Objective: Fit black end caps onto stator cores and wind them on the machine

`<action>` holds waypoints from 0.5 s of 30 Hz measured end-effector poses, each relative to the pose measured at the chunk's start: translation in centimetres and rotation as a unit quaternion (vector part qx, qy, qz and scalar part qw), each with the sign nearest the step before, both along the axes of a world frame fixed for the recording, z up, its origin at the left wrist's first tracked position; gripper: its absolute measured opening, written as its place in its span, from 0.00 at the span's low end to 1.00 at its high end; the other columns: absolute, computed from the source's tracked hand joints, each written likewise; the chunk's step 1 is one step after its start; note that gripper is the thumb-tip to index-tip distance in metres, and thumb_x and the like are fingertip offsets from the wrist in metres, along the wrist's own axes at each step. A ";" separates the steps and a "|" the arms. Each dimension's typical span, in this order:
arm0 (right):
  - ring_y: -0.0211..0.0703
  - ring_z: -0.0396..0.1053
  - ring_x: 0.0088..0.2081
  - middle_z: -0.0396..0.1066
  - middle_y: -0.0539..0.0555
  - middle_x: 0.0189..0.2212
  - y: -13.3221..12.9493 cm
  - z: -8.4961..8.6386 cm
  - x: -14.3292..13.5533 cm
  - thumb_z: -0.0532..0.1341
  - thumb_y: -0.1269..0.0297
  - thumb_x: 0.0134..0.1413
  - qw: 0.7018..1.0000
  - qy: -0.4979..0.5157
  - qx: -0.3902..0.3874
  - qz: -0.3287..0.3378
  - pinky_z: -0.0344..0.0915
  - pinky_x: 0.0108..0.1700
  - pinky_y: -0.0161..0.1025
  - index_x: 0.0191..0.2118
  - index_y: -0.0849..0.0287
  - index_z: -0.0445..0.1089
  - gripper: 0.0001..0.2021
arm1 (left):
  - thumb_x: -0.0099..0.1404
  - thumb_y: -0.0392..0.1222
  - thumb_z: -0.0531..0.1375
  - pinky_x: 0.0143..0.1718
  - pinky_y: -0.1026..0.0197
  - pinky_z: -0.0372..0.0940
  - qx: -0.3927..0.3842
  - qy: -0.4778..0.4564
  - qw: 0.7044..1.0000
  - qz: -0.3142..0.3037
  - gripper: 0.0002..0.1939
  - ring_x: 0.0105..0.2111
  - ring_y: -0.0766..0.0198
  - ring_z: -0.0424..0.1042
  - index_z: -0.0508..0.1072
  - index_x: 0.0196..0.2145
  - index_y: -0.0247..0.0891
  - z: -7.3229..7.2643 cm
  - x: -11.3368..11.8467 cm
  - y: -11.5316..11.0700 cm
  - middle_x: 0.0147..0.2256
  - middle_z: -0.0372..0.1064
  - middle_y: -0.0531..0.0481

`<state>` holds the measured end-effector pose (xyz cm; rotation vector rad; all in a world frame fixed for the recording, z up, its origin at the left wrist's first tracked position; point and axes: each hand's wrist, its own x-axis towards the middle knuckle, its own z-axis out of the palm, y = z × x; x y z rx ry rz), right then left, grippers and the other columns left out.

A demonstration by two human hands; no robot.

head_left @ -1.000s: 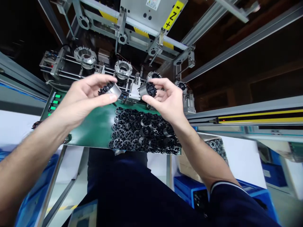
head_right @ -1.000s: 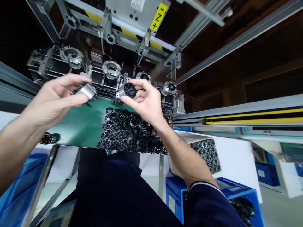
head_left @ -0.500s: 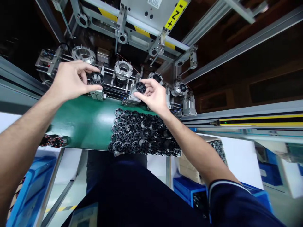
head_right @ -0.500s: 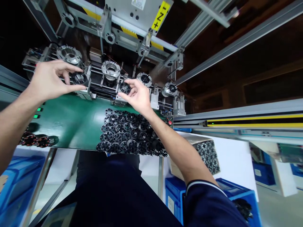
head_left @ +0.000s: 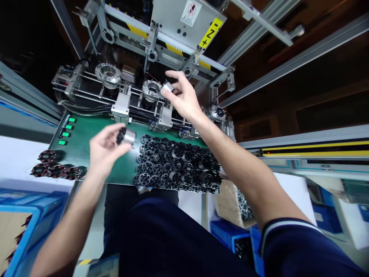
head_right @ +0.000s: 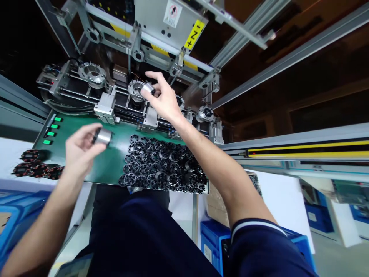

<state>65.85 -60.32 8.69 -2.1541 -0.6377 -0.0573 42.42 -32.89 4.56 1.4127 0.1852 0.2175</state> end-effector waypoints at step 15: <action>0.70 0.86 0.55 0.88 0.64 0.59 4.0 -0.4 8.2 0.86 0.56 0.52 0.962 -0.063 -0.264 0.025 0.82 0.72 0.72 0.65 0.59 0.86 0.35 | 0.52 0.48 0.91 0.52 0.55 0.82 0.018 0.141 0.950 0.280 0.34 0.44 0.57 0.83 0.89 0.55 0.47 -6.5 -18.6 4.2 0.46 0.87 0.51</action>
